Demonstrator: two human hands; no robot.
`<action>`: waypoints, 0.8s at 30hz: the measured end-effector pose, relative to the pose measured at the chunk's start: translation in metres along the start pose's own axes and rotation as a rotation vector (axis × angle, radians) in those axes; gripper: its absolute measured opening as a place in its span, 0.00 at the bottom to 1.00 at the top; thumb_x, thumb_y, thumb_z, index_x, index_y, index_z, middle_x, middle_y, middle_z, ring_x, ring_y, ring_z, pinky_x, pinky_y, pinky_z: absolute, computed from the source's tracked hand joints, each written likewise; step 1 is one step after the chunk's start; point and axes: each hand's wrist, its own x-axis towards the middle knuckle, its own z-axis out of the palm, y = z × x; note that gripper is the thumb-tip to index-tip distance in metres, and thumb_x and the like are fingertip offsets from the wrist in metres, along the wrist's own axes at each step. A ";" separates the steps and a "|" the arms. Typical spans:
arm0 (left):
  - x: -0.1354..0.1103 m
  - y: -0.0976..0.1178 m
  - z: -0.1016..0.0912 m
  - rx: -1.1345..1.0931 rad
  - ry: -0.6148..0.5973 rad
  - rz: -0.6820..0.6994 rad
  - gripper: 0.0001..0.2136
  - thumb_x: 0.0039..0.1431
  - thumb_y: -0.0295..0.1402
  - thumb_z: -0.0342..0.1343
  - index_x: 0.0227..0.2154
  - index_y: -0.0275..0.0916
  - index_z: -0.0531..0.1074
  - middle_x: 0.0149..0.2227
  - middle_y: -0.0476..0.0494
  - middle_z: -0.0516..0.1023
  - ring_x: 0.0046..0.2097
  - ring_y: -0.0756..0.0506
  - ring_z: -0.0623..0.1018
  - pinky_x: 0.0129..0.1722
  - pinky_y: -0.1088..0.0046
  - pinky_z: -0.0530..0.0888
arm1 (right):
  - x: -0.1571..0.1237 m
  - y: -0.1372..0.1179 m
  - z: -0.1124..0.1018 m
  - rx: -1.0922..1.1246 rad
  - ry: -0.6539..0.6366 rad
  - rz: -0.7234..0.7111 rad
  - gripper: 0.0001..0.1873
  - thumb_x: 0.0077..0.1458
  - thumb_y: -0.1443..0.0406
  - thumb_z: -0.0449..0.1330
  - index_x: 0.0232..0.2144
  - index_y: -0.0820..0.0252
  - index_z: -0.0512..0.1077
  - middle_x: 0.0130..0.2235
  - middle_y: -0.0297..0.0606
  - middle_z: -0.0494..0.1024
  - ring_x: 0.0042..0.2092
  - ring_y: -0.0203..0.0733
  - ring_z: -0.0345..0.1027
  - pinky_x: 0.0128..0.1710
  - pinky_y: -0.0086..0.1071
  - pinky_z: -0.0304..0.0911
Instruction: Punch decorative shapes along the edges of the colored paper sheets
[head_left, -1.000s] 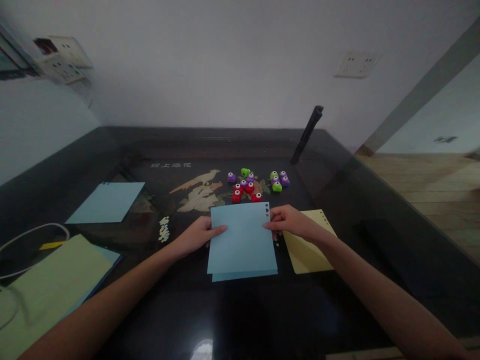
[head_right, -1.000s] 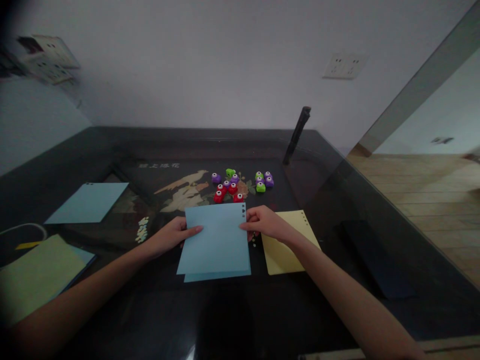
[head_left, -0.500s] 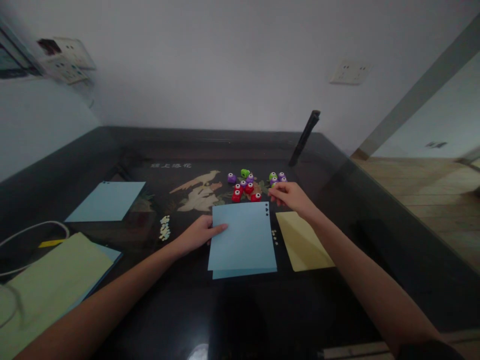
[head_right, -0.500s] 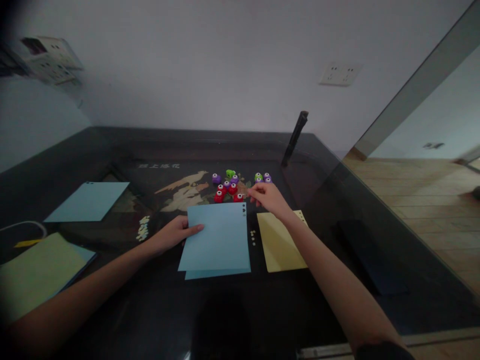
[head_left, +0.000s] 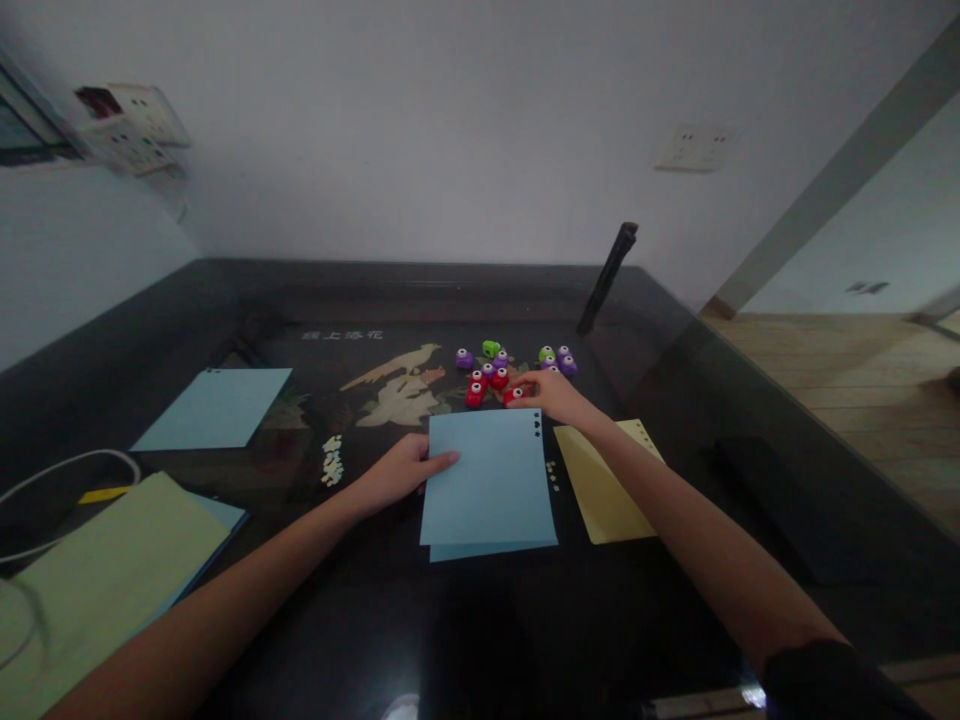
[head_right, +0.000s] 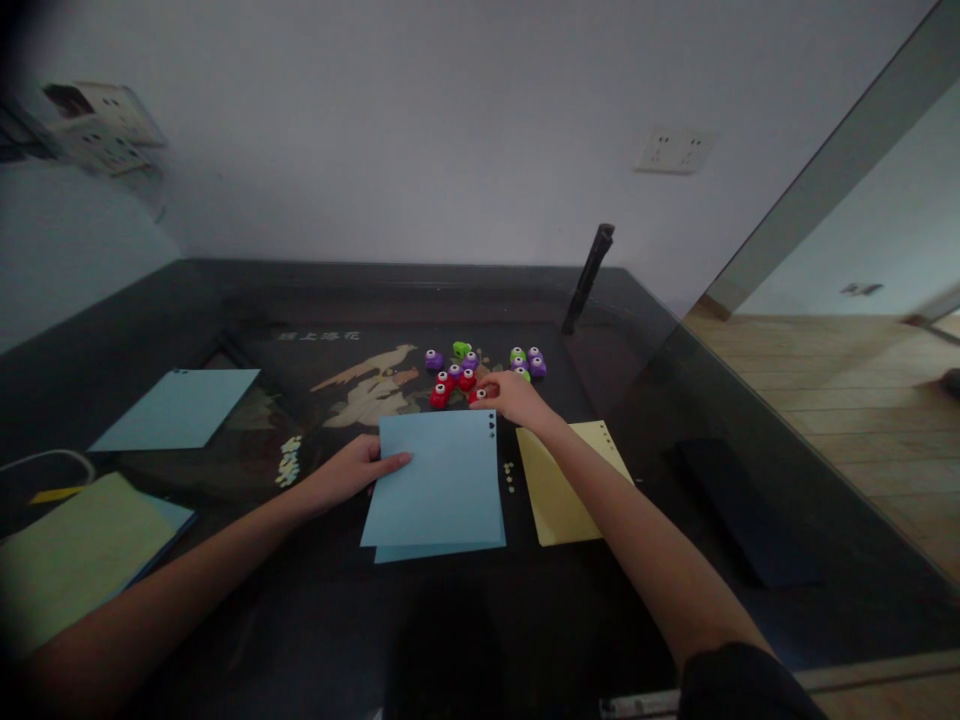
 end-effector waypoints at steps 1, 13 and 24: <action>0.000 0.001 0.000 0.001 -0.002 0.002 0.18 0.54 0.48 0.54 0.26 0.35 0.68 0.20 0.52 0.68 0.21 0.52 0.65 0.19 0.77 0.61 | 0.000 0.000 0.001 0.001 -0.001 -0.005 0.16 0.39 0.62 0.69 0.33 0.63 0.78 0.28 0.37 0.76 0.30 0.39 0.67 0.31 0.31 0.58; 0.000 0.002 0.000 0.022 0.012 -0.025 0.18 0.53 0.48 0.55 0.24 0.36 0.68 0.19 0.52 0.67 0.20 0.52 0.65 0.18 0.77 0.61 | -0.032 -0.002 -0.014 0.322 0.060 0.046 0.14 0.45 0.64 0.64 0.37 0.62 0.72 0.34 0.41 0.78 0.35 0.42 0.72 0.37 0.37 0.68; -0.006 0.003 0.001 -0.053 0.060 -0.061 0.17 0.54 0.46 0.56 0.29 0.34 0.71 0.25 0.48 0.75 0.26 0.49 0.72 0.25 0.74 0.67 | -0.120 -0.022 -0.026 0.971 0.042 0.235 0.21 0.46 0.62 0.66 0.45 0.55 0.70 0.42 0.40 0.78 0.34 0.37 0.72 0.39 0.37 0.68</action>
